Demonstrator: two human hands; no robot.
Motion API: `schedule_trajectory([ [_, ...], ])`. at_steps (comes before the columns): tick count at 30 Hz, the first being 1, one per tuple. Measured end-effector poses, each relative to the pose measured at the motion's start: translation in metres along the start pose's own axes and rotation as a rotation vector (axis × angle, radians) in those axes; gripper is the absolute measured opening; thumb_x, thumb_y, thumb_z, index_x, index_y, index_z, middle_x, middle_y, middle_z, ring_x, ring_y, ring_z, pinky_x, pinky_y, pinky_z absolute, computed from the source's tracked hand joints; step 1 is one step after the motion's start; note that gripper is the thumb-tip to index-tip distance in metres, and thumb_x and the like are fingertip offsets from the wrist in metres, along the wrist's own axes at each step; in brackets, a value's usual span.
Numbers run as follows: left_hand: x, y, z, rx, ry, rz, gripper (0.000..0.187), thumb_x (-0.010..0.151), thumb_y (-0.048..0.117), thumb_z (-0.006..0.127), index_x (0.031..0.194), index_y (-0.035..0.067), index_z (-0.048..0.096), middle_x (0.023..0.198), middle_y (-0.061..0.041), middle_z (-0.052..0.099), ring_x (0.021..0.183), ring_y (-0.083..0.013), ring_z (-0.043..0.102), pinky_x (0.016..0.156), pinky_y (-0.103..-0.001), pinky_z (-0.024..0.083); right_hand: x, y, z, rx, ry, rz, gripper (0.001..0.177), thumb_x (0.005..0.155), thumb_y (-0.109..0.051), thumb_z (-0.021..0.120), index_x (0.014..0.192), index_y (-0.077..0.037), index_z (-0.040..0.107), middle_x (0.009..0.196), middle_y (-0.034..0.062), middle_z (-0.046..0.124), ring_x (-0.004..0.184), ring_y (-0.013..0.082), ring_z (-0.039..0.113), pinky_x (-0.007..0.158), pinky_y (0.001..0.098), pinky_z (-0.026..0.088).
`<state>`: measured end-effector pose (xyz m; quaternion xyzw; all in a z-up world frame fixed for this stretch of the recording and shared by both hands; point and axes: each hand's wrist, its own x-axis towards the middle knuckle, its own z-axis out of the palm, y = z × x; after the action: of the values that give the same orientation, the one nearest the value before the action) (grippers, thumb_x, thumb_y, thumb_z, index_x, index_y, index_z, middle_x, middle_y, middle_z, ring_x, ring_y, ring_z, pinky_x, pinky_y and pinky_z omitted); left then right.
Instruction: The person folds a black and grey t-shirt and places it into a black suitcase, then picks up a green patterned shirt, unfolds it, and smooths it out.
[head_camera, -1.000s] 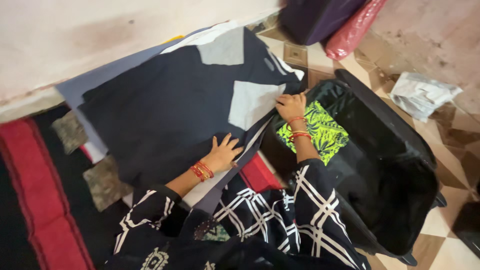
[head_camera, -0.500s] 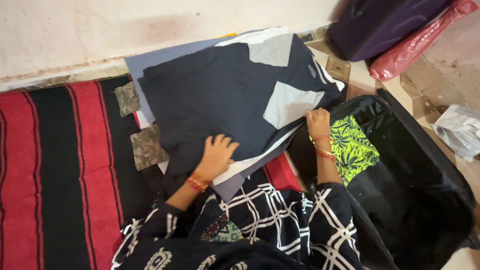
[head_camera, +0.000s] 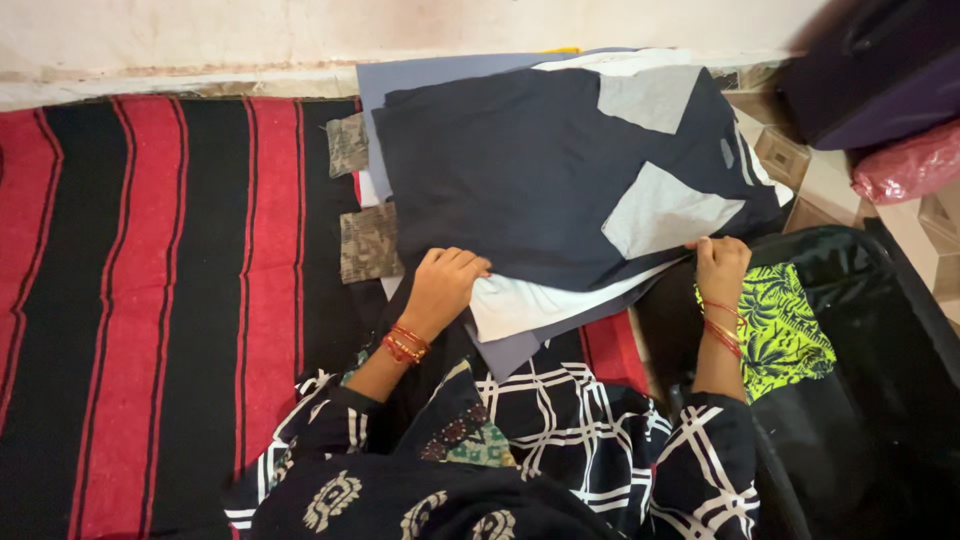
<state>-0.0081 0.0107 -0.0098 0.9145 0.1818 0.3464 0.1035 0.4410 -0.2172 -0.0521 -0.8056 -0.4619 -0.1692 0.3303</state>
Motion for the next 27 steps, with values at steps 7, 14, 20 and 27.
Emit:
schedule_trajectory([
  [7, 0.009, 0.015, -0.006, -0.055, -0.340, -0.084, 0.029, 0.083, 0.042, 0.074, 0.082, 0.013, 0.075, 0.081, -0.003, 0.069, 0.082, -0.0247, 0.068, 0.068, -0.040, 0.052, -0.002, -0.012, -0.009, 0.015, -0.023, 0.074, 0.027, 0.106, -0.019, 0.059, 0.092, -0.011, 0.080, 0.089, 0.0106, 0.069, 0.113, 0.0344, 0.052, 0.107, 0.0446, 0.039],
  [14, 0.021, 0.016, 0.024, -0.279, -0.317, -0.084, 0.032, 0.090, 0.045, 0.068, 0.086, 0.014, 0.075, 0.083, -0.006, 0.071, 0.084, -0.0302, 0.069, 0.069, -0.044, 0.053, -0.002, 0.009, -0.005, -0.035, -0.093, 0.040, 0.031, 0.110, -0.023, 0.058, 0.091, -0.013, 0.080, 0.087, 0.0087, 0.069, 0.110, 0.0302, 0.055, 0.111, 0.0445, 0.039],
  [20, 0.022, 0.016, 0.066, -0.271, -0.301, -0.084, 0.023, 0.089, 0.037, 0.069, 0.086, 0.015, 0.075, 0.087, -0.006, 0.070, 0.089, -0.0281, 0.070, 0.077, -0.043, 0.055, -0.006, 0.005, -0.007, -0.030, -0.018, 0.005, 0.036, 0.110, -0.028, 0.060, 0.083, -0.014, 0.078, 0.094, 0.0083, 0.071, 0.115, 0.0324, 0.055, 0.106, 0.0434, 0.040],
  [27, 0.026, 0.018, 0.093, -0.169, -0.634, 0.057, 0.039, 0.072, 0.043, 0.083, 0.100, 0.018, 0.074, 0.098, -0.007, 0.067, 0.097, -0.0291, 0.067, 0.080, -0.044, 0.054, -0.006, 0.000, -0.012, -0.083, -0.060, 0.061, 0.035, 0.109, -0.028, 0.060, 0.082, -0.015, 0.078, 0.092, 0.0072, 0.073, 0.110, 0.0299, 0.057, 0.108, 0.0446, 0.042],
])
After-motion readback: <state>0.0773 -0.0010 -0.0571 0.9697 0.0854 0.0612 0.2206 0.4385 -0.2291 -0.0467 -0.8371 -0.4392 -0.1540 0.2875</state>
